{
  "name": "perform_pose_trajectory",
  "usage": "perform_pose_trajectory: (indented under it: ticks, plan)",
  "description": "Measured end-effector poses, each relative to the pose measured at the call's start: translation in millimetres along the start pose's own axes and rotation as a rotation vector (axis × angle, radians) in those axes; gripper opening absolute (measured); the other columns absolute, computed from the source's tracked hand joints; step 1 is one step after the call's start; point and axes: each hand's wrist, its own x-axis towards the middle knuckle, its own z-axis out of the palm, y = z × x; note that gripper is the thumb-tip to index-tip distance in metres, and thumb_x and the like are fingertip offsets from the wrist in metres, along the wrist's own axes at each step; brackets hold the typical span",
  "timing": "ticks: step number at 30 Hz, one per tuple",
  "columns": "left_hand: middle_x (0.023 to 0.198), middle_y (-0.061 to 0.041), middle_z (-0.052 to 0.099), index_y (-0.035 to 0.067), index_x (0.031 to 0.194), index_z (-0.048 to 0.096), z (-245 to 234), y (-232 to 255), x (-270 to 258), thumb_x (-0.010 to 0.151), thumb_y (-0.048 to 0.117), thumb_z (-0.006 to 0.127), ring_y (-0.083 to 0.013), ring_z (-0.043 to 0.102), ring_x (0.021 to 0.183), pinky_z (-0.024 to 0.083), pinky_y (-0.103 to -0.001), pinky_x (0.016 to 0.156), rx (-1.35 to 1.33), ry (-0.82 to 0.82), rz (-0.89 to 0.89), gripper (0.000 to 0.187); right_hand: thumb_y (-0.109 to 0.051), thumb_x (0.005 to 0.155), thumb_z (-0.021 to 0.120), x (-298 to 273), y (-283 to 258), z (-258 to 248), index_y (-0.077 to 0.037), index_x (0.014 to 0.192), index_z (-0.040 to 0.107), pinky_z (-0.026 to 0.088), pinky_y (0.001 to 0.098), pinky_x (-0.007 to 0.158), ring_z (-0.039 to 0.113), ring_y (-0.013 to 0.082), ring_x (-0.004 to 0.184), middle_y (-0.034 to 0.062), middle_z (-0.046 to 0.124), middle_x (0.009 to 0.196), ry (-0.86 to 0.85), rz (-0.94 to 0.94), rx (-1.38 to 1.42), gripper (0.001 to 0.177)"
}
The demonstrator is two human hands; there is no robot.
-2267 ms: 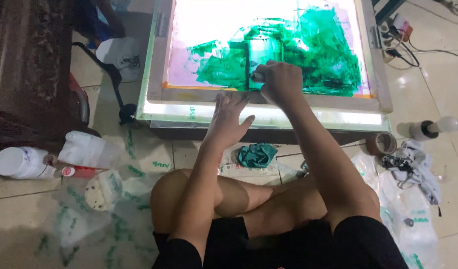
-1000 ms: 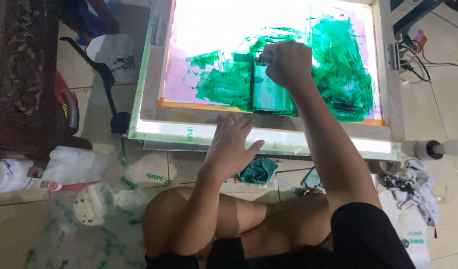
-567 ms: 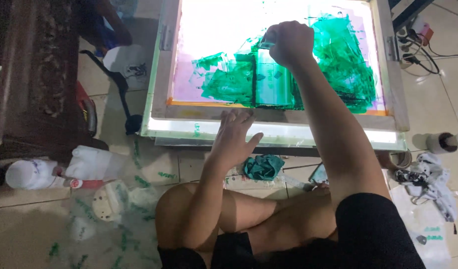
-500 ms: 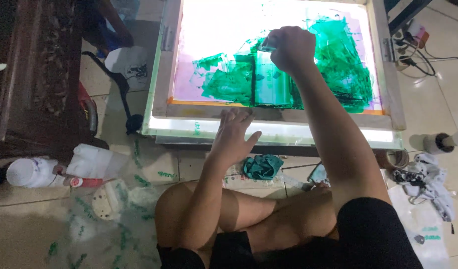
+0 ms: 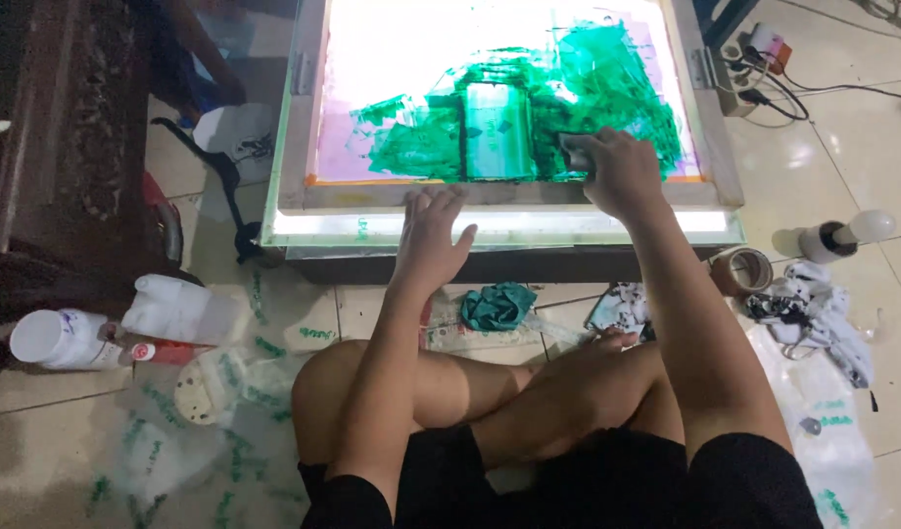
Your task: Manually screen printing a green design onto clear plastic bags using a squeegee and a hinged screen frame over a light box.
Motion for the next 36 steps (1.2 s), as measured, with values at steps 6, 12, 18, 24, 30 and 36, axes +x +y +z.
perform_pose_trajectory:
  ticks: [6, 12, 18, 24, 30, 36]
  plan:
    - [0.134, -0.012, 0.064, 0.008, 0.143, 0.061, 5, 1, 4, 0.1, 0.026, 0.06, -0.0343, 0.055, 0.128, 0.022, -0.058, 0.125, 0.035, 0.013, -0.037, 0.046, -0.017, 0.07, 0.07, -9, 10, 4, -0.02, 0.143, 0.063, 0.054, 0.0578, 0.093, 0.068, 0.0408, 0.117, 0.0149, 0.069, 0.128, -0.198, 0.028, 0.123, 0.073]
    - [0.13, -0.01, 0.066, 0.01, 0.138, 0.065, 19, -4, 10, 0.099, 0.025, 0.063, -0.0322, 0.057, 0.127, 0.027, -0.055, 0.123, 0.104, 0.041, -0.05, 0.042, -0.038, 0.077, 0.063, -35, 7, 4, -0.023, 0.141, 0.065, 0.04, 0.0575, 0.112, 0.055, 0.0302, 0.14, 0.0047, 0.062, 0.149, -0.123, -0.014, 0.114, 0.066]
    - [0.113, -0.007, 0.071, 0.011, 0.116, 0.076, 46, -32, 38, 0.094, 0.029, 0.072, -0.0305, 0.062, 0.116, 0.043, -0.05, 0.111, 0.238, 0.102, -0.084, 0.029, -0.04, 0.068, 0.065, -57, 12, 39, -0.028, 0.143, 0.06, 0.038, 0.0572, 0.111, 0.048, 0.0266, 0.142, -0.0017, 0.059, 0.143, 0.124, 0.001, 0.083, 0.076]
    - [0.111, -0.008, 0.072, 0.016, 0.117, 0.076, 41, -28, 41, 0.085, 0.039, 0.081, -0.0339, 0.065, 0.11, 0.053, -0.053, 0.097, 0.342, 0.137, -0.09, 0.04, -0.044, 0.067, 0.075, -69, 12, 36, -0.028, 0.136, 0.065, 0.045, 0.052, 0.101, 0.051, 0.0293, 0.133, -0.0002, 0.06, 0.13, 0.201, 0.062, 0.101, 0.071]
    - [0.111, -0.005, 0.069, 0.014, 0.116, 0.073, 30, -12, 41, 0.077, 0.046, 0.087, -0.0322, 0.063, 0.11, 0.058, -0.052, 0.087, 0.564, 0.156, -0.05, 0.052, -0.051, 0.067, 0.086, -78, 42, 27, -0.03, 0.13, 0.068, 0.041, 0.0543, 0.1, 0.054, 0.0297, 0.123, -0.002, 0.061, 0.124, 0.225, 0.121, 0.18, 0.069]
    - [0.105, -0.002, 0.068, 0.018, 0.114, 0.071, 31, -41, 49, 0.082, 0.054, 0.079, -0.0294, 0.063, 0.107, 0.046, -0.054, 0.102, 0.637, 0.185, 0.131, 0.049, -0.042, 0.066, 0.092, -81, 56, 24, -0.026, 0.134, 0.067, 0.044, 0.052, 0.097, 0.054, 0.03, 0.123, 0.0001, 0.062, 0.126, 0.316, 0.028, 0.189, 0.074]
